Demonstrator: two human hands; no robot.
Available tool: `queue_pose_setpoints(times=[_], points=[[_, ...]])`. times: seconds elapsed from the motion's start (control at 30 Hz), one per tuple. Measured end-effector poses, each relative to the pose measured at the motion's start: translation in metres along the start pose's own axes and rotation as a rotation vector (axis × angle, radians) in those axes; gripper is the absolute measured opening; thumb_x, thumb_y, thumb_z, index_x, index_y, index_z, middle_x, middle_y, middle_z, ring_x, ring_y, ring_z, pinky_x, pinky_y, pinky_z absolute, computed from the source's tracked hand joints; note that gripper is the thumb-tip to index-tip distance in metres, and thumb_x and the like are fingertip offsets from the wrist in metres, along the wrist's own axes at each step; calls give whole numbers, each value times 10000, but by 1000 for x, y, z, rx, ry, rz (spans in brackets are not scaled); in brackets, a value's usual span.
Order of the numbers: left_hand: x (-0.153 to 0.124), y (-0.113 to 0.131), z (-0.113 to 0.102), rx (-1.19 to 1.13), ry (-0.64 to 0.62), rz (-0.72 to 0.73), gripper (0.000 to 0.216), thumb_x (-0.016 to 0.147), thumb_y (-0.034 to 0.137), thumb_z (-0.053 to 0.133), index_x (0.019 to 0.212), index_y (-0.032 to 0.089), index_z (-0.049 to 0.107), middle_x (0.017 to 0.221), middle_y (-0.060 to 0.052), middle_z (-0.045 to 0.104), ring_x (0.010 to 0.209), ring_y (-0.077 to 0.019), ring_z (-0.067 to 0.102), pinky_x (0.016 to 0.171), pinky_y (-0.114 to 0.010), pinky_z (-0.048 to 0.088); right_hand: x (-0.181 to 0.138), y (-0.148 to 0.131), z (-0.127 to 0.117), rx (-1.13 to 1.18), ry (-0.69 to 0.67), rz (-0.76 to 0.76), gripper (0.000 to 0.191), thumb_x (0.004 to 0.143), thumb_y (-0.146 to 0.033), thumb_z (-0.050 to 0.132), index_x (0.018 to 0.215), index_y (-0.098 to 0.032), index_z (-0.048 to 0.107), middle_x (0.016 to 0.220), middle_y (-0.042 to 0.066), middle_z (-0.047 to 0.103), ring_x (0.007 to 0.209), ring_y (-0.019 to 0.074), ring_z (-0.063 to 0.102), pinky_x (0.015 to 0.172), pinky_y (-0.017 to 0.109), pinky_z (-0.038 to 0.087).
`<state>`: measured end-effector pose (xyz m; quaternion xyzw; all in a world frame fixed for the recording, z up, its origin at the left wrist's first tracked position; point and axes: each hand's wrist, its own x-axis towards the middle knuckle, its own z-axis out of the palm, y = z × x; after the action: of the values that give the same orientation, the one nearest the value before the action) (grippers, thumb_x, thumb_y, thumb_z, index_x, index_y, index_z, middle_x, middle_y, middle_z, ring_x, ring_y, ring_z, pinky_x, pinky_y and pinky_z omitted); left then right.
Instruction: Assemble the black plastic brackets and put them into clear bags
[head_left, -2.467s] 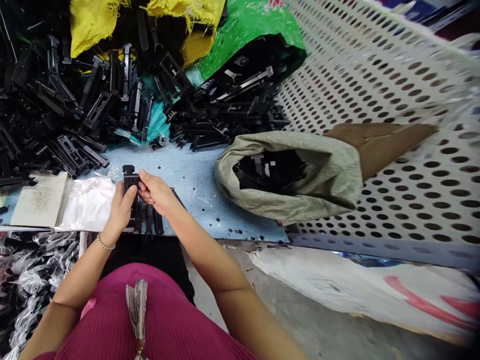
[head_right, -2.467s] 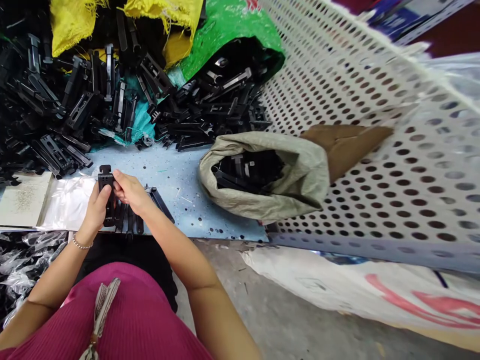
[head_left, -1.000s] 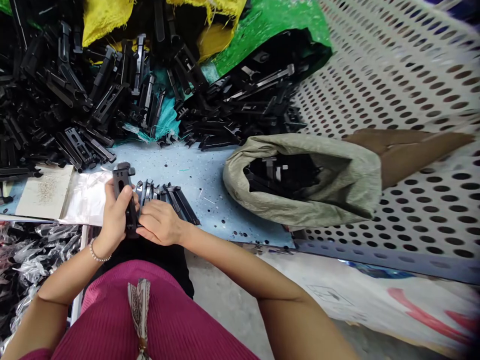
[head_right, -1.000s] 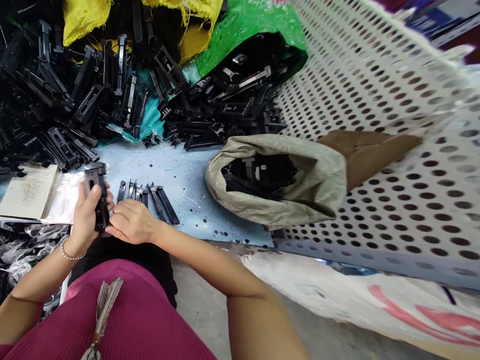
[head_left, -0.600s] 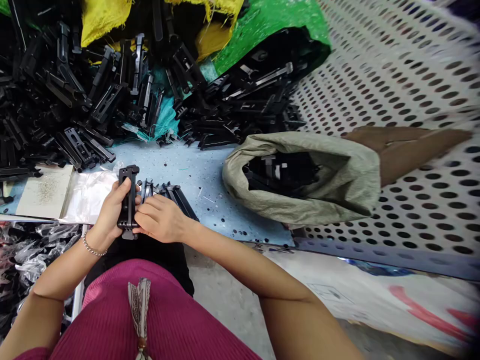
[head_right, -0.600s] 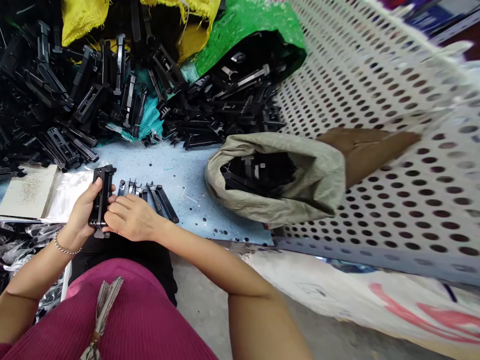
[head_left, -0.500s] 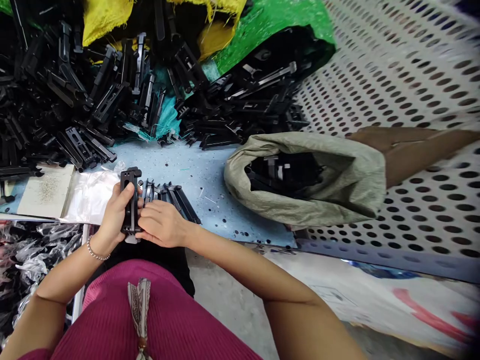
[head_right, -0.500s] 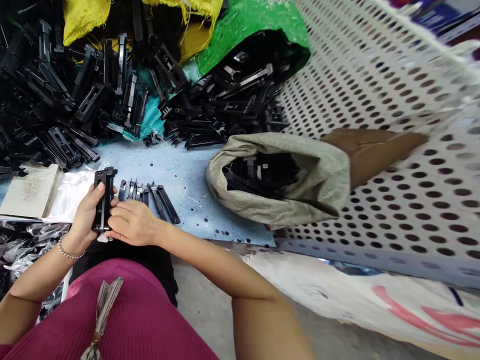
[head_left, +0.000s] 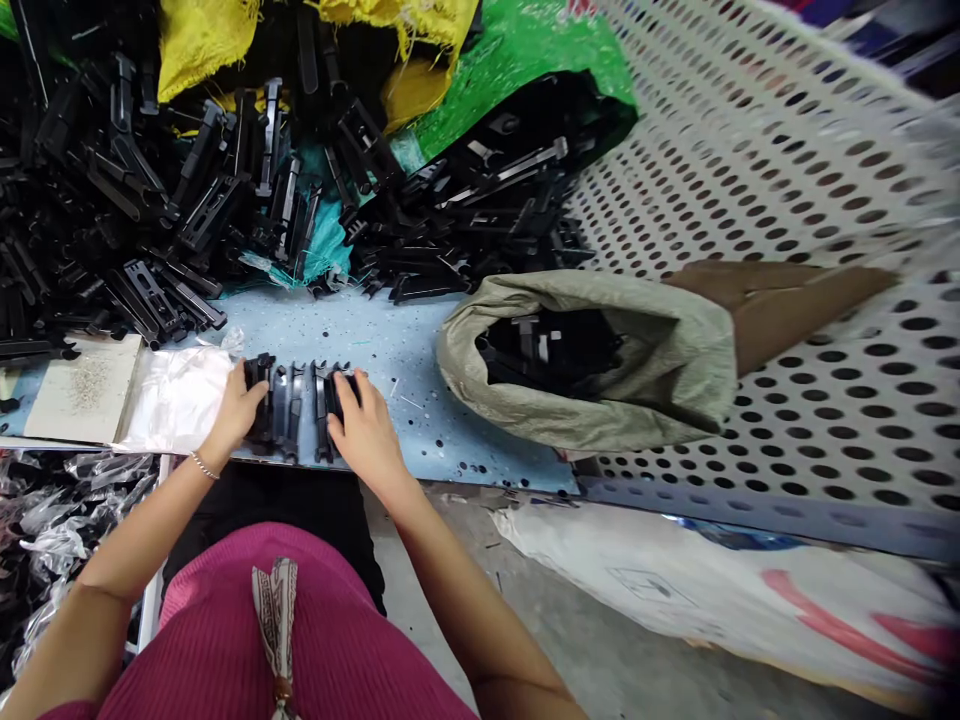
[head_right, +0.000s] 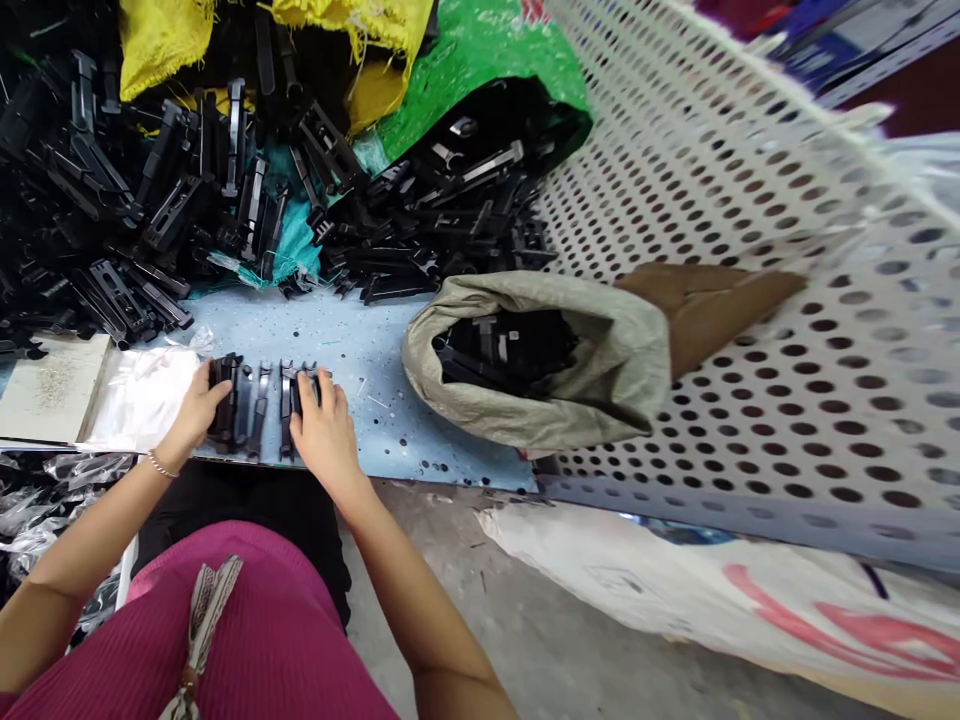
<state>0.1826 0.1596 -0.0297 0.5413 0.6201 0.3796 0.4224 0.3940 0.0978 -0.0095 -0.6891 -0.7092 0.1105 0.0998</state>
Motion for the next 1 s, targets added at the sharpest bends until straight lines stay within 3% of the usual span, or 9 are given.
queue_pose_setpoints(times=[0.13,0.23,0.37,0.5,0.63,0.73,0.83,0.9,1.0], points=[[-20,-12,40,83,7,99,612,930,275,472,1506,115,345,1608,-229,273,1531,-335,226,1244,-535,202,3,16,-8,-44,-35,7,619,950,-221,436,1561,-178,350,1530,189,447,1390,441,389,1029,643,447],[-28,-11,46,102,-25,148,610,954,282,448,1532,152,301,1628,-213,233,1543,-325,185,1242,-545,198,18,1,-30,-87,-17,-64,511,977,-304,448,1471,-177,487,1479,179,509,1445,469,296,1070,690,371],[-26,-9,36,9,-23,209,547,959,297,474,1490,209,376,1593,-180,315,1510,-314,265,1233,-540,234,75,-72,-44,82,16,-306,434,1033,-333,385,1415,-175,518,1440,161,547,1359,323,461,1084,460,438],[-20,-13,20,-155,35,155,468,914,294,551,1373,213,509,1480,-147,464,1443,-300,379,1223,-520,269,154,-149,-29,132,-72,-312,425,1029,-379,428,1371,-138,505,1309,186,628,1214,321,572,937,425,506],[-19,-11,-7,-437,69,-23,517,877,380,648,1351,206,532,1475,-148,496,1373,-301,491,1188,-501,334,198,-162,-27,173,-176,-258,275,993,-294,464,1172,-161,625,1194,154,700,1084,292,657,891,390,495],[-13,6,-26,-738,104,-67,504,858,482,694,1280,230,581,1388,-117,584,1260,-261,596,1129,-447,413,181,-135,-34,458,-189,-186,263,981,-327,457,927,-162,655,937,113,738,859,225,686,755,313,492],[-3,31,-35,-1025,73,-58,534,832,621,676,1216,257,604,1258,-84,663,1174,-237,641,1038,-404,487,130,-102,-30,934,-443,-32,366,1001,-422,390,857,-171,615,691,48,670,530,137,569,521,253,417],[0,46,-35,-1124,28,-71,543,813,629,692,1197,254,610,1135,-66,697,1037,-211,679,934,-368,538,91,-84,-25,1118,-594,5,437,1003,-509,360,860,-178,605,678,48,664,483,135,541,474,259,410],[-10,60,-32,-1061,-46,-141,453,773,478,788,1111,216,638,912,-13,678,736,-122,645,691,-252,542,52,-65,-25,1005,-405,-113,489,1013,-573,340,898,-195,628,769,64,692,654,184,641,602,309,503]])
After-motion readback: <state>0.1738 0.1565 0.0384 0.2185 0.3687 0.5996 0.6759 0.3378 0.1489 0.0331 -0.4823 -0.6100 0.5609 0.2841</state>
